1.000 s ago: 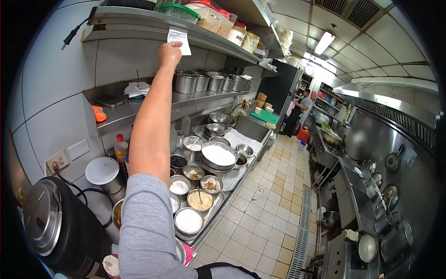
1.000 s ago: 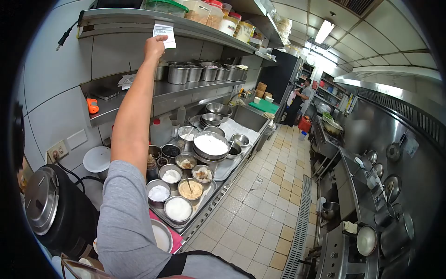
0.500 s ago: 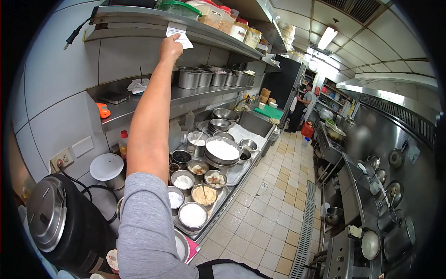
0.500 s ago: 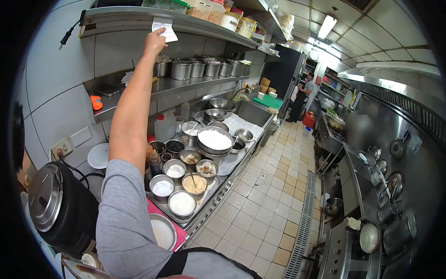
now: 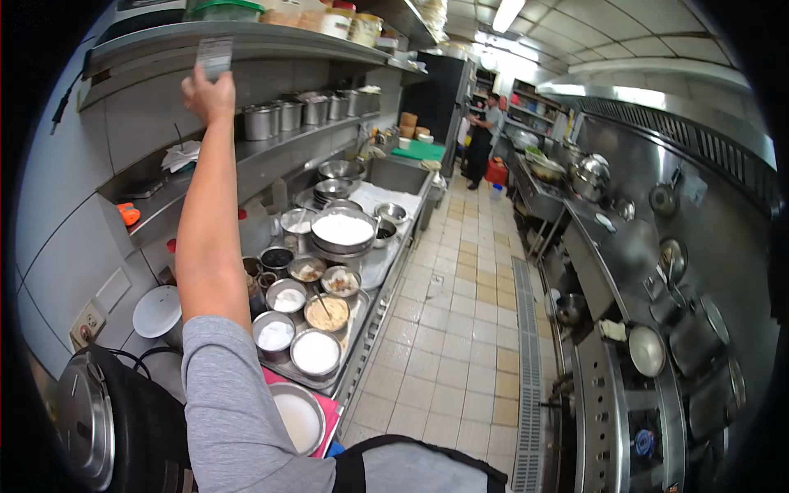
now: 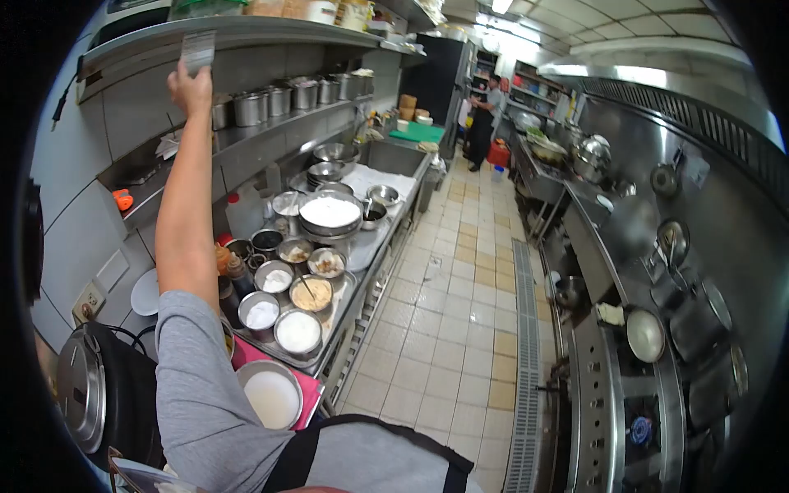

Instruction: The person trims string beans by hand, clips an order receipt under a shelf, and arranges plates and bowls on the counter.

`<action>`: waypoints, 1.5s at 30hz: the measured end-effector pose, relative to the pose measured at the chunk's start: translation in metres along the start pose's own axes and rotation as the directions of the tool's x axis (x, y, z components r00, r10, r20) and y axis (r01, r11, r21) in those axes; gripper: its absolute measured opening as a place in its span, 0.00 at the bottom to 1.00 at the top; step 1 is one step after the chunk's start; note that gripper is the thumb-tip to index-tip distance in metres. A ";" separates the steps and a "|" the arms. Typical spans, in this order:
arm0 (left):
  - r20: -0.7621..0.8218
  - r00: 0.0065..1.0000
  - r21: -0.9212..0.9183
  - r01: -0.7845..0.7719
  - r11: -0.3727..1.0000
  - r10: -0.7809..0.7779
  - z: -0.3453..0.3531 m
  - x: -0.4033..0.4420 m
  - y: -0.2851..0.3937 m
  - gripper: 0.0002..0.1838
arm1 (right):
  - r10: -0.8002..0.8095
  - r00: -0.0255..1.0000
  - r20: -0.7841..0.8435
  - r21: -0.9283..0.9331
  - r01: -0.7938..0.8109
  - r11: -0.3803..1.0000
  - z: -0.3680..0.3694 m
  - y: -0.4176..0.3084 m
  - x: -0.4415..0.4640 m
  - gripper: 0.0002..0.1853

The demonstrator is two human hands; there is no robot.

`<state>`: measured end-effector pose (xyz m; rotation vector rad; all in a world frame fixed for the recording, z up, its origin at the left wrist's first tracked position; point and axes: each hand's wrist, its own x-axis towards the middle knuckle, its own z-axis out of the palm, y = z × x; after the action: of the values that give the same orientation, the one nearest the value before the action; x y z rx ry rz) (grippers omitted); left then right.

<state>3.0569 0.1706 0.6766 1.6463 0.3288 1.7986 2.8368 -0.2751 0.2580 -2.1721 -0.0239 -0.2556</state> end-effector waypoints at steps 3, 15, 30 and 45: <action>-0.164 0.940 -0.207 0.265 0.942 -0.300 -0.012 -0.058 0.009 0.46 | -0.003 1.000 0.008 0.011 0.003 1.000 -0.009 0.005 -0.040 0.10; 0.731 0.599 -0.620 0.783 0.048 -0.326 -0.333 -0.403 0.102 0.20 | 0.002 0.897 0.442 -0.006 0.000 1.000 -0.035 0.066 -0.257 0.10; 0.019 0.981 0.818 0.096 0.568 -0.193 -0.891 -0.352 0.029 0.18 | 0.128 0.361 0.924 -0.175 0.100 0.979 -0.005 0.121 -0.397 0.11; 0.012 0.342 0.117 0.933 0.341 -0.940 -0.987 -0.267 -0.055 0.31 | -0.717 0.246 0.652 0.520 0.543 0.659 0.206 -0.279 -0.471 0.19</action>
<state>2.1277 0.2908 0.2638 1.1050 1.0965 0.7800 2.3805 0.0903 0.2782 -1.7552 -1.4824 0.3656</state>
